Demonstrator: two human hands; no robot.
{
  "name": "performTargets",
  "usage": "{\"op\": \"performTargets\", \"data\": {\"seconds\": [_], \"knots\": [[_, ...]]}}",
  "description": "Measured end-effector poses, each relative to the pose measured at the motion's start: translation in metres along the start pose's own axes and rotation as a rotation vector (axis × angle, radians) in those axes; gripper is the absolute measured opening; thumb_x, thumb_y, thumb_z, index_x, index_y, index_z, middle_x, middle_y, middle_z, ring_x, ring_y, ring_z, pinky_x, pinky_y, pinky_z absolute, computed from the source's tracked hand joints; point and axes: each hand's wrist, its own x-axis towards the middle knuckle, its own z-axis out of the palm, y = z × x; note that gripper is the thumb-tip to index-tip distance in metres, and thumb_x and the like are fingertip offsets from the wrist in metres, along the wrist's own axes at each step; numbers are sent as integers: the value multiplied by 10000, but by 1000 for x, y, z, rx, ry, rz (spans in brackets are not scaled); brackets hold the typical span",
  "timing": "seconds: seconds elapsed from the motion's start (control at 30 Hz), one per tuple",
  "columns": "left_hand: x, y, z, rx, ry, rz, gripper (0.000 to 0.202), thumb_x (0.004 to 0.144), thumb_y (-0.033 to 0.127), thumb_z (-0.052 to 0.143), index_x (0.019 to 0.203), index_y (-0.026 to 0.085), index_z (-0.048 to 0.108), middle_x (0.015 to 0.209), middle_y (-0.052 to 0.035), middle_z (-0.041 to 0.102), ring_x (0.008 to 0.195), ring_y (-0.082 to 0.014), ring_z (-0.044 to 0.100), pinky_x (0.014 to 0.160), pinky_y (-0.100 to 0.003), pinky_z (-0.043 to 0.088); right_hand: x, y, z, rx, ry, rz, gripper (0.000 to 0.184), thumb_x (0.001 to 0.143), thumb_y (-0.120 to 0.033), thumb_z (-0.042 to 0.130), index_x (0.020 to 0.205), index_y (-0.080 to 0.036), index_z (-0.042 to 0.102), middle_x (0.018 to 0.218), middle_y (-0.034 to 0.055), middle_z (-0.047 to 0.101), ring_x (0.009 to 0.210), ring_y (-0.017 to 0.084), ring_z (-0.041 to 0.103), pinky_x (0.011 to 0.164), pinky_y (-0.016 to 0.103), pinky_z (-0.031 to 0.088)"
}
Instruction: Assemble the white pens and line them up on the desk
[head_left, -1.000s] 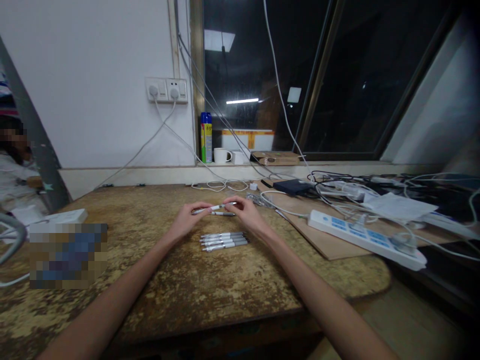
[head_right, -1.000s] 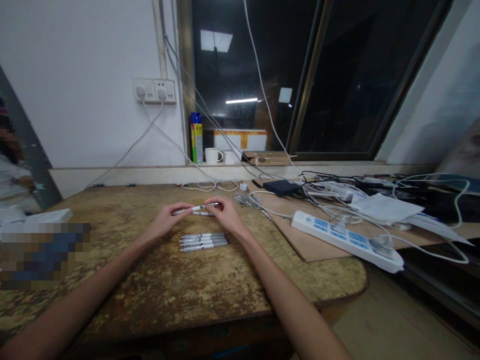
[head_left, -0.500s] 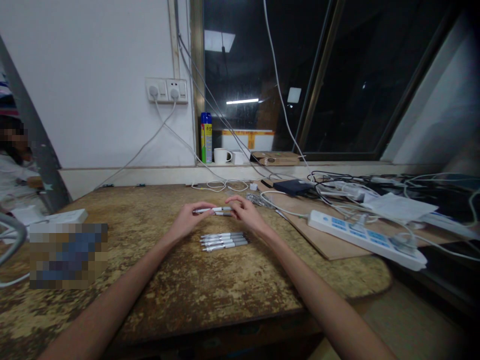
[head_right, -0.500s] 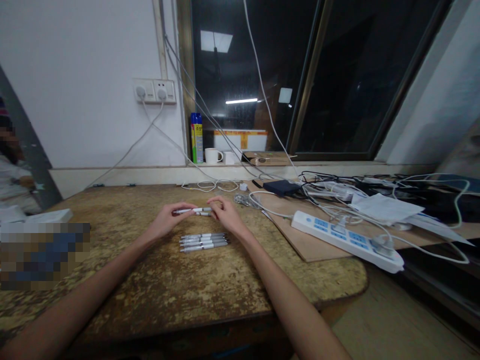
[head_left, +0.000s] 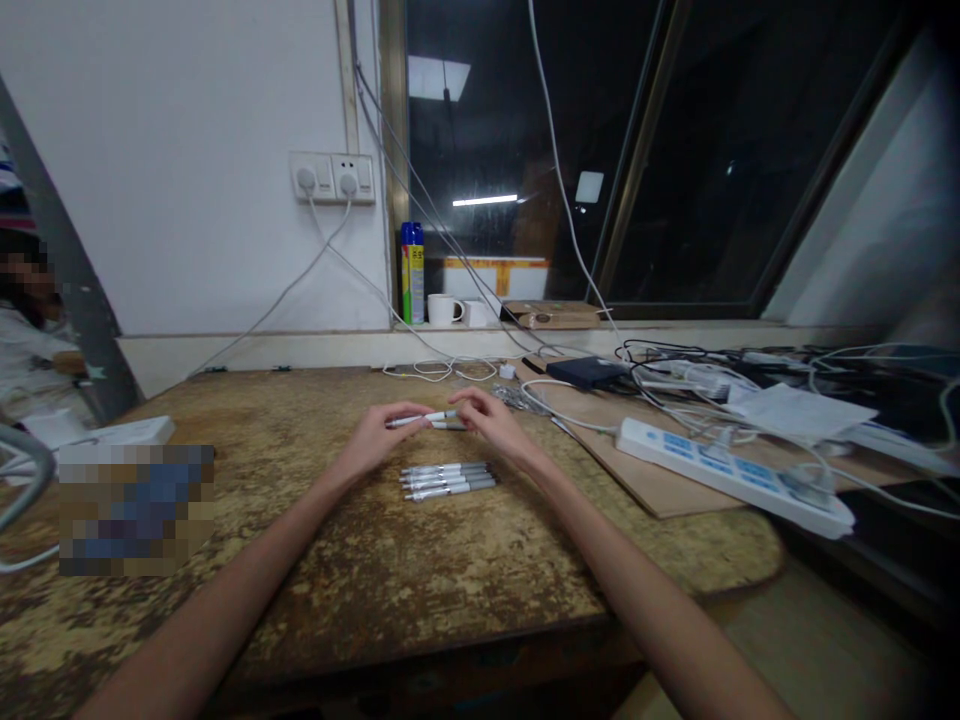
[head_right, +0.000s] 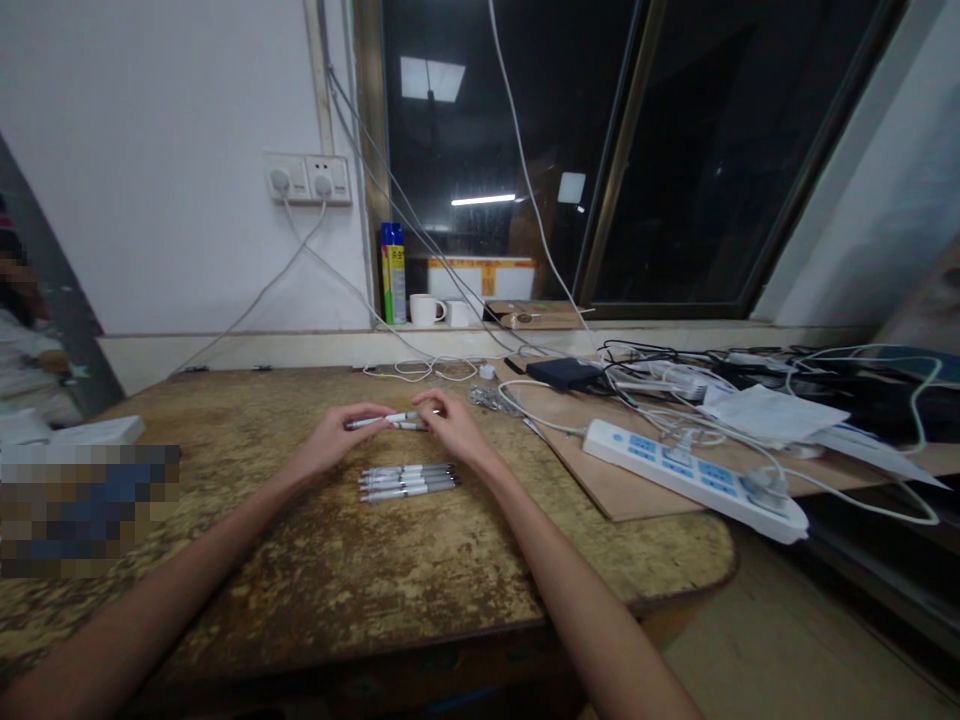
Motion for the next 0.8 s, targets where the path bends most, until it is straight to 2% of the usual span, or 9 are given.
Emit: {"op": "performTargets", "data": {"seconds": [0.13, 0.33, 0.53, 0.7, 0.8], "knots": [[0, 0, 0, -7, -12, -1, 369, 861, 487, 678, 1067, 202, 789, 1121, -82, 777, 1052, -272, 694, 979, -363, 497, -1, -2, 1, 5, -17, 46, 294, 887, -415, 538, 1015, -187, 673, 573, -57, 462, 530, 135, 423, 533, 257, 311], [0, 0, 0, -4, -2, -19, 382, 853, 504, 678, 1063, 205, 790, 1115, -81, 779, 1056, -277, 693, 986, -368, 494, 1, 0, -1, -16, -25, -10, 252, 884, -385, 553, 997, -199, 679, 655, -37, 512, 599, 139, 464, 573, 254, 342], [0, 1, 2, 1, -20, -20, 377, 851, 497, 679, 1056, 202, 794, 1114, -83, 779, 1048, -279, 694, 972, -364, 497, 0, 0, -2, -26, -35, 40, 323, 937, -457, 508, 983, -190, 684, 569, -48, 467, 533, 139, 428, 531, 257, 299], [0, -2, 3, 20, 1, -19, 358, 882, 496, 636, 1012, 207, 802, 1063, -70, 789, 1032, -279, 694, 1003, -377, 478, -2, -5, -1, -51, -30, -59, 231, 898, -374, 561, 964, -204, 703, 768, -5, 596, 707, 154, 522, 658, 259, 400], [0, -2, 1, 34, 19, -7, 383, 853, 511, 666, 1022, 195, 800, 1054, -78, 791, 1006, -289, 697, 974, -388, 496, -4, -11, 0, 37, -62, -29, 224, 875, -386, 583, 953, -214, 703, 856, 10, 629, 768, 165, 551, 715, 273, 444]]}}
